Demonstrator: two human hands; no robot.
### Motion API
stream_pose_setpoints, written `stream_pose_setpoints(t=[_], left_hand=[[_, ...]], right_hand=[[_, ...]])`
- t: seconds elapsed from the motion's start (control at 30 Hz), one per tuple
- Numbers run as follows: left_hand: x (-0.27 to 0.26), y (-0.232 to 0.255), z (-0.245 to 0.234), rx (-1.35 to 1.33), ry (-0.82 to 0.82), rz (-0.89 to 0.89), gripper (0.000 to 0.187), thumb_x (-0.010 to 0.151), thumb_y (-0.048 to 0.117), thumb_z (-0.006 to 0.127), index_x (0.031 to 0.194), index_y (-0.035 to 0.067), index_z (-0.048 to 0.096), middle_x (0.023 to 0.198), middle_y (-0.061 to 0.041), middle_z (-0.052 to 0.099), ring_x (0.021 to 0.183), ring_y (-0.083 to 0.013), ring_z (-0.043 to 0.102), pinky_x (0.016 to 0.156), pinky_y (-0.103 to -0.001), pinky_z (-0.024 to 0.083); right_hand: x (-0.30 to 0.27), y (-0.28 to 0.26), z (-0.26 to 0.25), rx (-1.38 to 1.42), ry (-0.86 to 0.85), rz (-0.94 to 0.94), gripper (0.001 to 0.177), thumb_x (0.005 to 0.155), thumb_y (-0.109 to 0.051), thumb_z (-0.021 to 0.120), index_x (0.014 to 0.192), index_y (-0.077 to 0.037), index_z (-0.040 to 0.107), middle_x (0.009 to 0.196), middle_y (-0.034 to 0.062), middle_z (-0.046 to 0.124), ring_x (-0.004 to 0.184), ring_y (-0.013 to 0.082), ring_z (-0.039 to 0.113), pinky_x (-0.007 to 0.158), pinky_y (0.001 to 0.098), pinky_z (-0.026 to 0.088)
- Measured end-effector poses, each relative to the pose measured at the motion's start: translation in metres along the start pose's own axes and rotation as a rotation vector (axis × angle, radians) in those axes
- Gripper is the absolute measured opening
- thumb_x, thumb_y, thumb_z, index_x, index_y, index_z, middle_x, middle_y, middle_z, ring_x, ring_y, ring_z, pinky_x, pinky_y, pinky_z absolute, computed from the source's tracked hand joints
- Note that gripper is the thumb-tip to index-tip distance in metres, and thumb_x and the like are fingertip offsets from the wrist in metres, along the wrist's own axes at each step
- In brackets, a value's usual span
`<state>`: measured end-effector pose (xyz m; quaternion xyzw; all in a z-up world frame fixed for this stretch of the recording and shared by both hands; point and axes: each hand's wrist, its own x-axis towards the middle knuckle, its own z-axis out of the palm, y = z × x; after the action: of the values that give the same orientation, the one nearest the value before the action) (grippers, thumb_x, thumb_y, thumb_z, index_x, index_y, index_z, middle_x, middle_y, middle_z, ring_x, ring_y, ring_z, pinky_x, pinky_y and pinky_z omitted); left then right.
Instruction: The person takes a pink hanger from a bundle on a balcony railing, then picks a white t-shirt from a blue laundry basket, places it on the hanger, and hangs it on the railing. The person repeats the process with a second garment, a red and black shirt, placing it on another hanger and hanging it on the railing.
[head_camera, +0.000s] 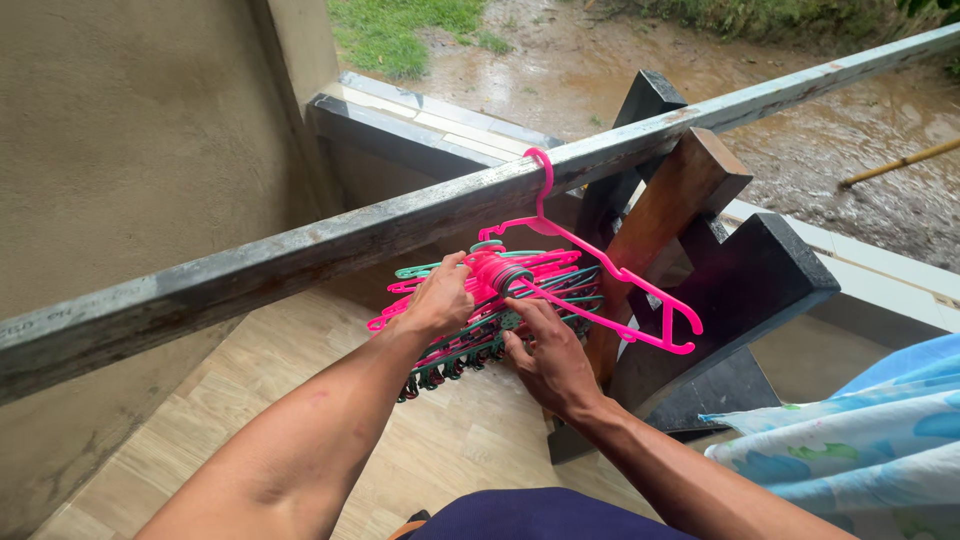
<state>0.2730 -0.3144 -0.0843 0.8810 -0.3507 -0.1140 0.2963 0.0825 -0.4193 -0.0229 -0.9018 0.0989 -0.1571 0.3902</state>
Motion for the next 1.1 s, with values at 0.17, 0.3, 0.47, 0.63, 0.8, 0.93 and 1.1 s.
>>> stream_pose_setpoints(t=[0.17, 0.3, 0.47, 0.63, 0.8, 0.93, 1.1], left_hand=[[0.003, -0.007, -0.016, -0.077, -0.049, 0.023, 0.053, 0.084, 0.011, 0.055, 0.136, 0.001, 0.055, 0.159, -0.011, 0.038, 0.138, -0.0338, 0.047, 0.113, -0.042, 0.04], [0.003, 0.0, -0.033, -0.087, -0.101, 0.007, 0.048, 0.084, 0.015, 0.057, 0.13, 0.001, 0.059, 0.152, -0.009, 0.046, 0.133, -0.0319, 0.052, 0.11, -0.04, 0.043], [-0.009, -0.001, -0.044, -0.14, -0.043, 0.087, 0.044, 0.084, 0.017, 0.06, 0.125, 0.0, 0.06, 0.144, -0.01, 0.052, 0.128, -0.0321, 0.056, 0.107, -0.04, 0.045], [-0.023, 0.0, -0.054, -0.167, 0.056, 0.187, 0.039, 0.082, 0.013, 0.063, 0.119, 0.001, 0.064, 0.137, -0.009, 0.058, 0.124, -0.0327, 0.059, 0.103, -0.041, 0.047], [-0.034, -0.001, -0.059, -0.155, 0.085, 0.206, 0.03, 0.082, 0.014, 0.068, 0.11, 0.003, 0.068, 0.132, -0.006, 0.061, 0.117, -0.0314, 0.064, 0.096, -0.042, 0.051], [-0.043, -0.006, -0.058, -0.131, 0.109, 0.247, 0.029, 0.084, 0.013, 0.069, 0.112, 0.005, 0.069, 0.134, -0.007, 0.061, 0.108, -0.0337, 0.067, 0.093, -0.044, 0.053], [-0.047, 0.001, -0.053, -0.124, 0.112, 0.228, 0.03, 0.083, 0.015, 0.071, 0.111, 0.004, 0.069, 0.134, -0.007, 0.059, 0.108, -0.0346, 0.067, 0.093, -0.045, 0.053]], right_hand=[[0.006, -0.011, 0.001, -0.024, -0.015, 0.022, 0.043, 0.091, -0.012, 0.066, 0.133, -0.008, 0.06, 0.124, 0.0087, 0.064, 0.094, 0.0211, 0.072, 0.083, 0.0353, 0.058], [0.016, -0.02, 0.0, 0.018, -0.021, 0.036, 0.044, 0.091, -0.012, 0.065, 0.134, -0.008, 0.059, 0.124, 0.009, 0.064, 0.094, 0.0209, 0.073, 0.081, 0.0346, 0.06], [0.022, -0.024, 0.004, 0.011, -0.017, 0.023, 0.045, 0.09, -0.01, 0.065, 0.134, -0.009, 0.059, 0.126, 0.0099, 0.063, 0.093, 0.021, 0.074, 0.08, 0.0349, 0.061], [0.029, -0.026, 0.008, -0.025, -0.03, 0.011, 0.052, 0.09, -0.012, 0.065, 0.14, -0.01, 0.054, 0.139, 0.0114, 0.057, 0.091, 0.0211, 0.074, 0.084, 0.035, 0.06], [0.037, -0.029, 0.011, -0.044, -0.057, 0.041, 0.063, 0.088, -0.016, 0.066, 0.147, -0.01, 0.046, 0.149, 0.0122, 0.05, 0.091, 0.0213, 0.075, 0.088, 0.0366, 0.059], [0.044, -0.031, 0.012, -0.047, -0.096, 0.125, 0.065, 0.088, -0.017, 0.065, 0.149, -0.011, 0.043, 0.15, 0.011, 0.05, 0.089, 0.0229, 0.075, 0.088, 0.0357, 0.059], [0.059, -0.022, 0.017, -0.137, -0.047, 0.026, 0.061, 0.091, -0.017, 0.066, 0.147, -0.002, 0.047, 0.138, 0.0205, 0.056, 0.099, 0.0268, 0.07, 0.093, 0.0401, 0.054]])
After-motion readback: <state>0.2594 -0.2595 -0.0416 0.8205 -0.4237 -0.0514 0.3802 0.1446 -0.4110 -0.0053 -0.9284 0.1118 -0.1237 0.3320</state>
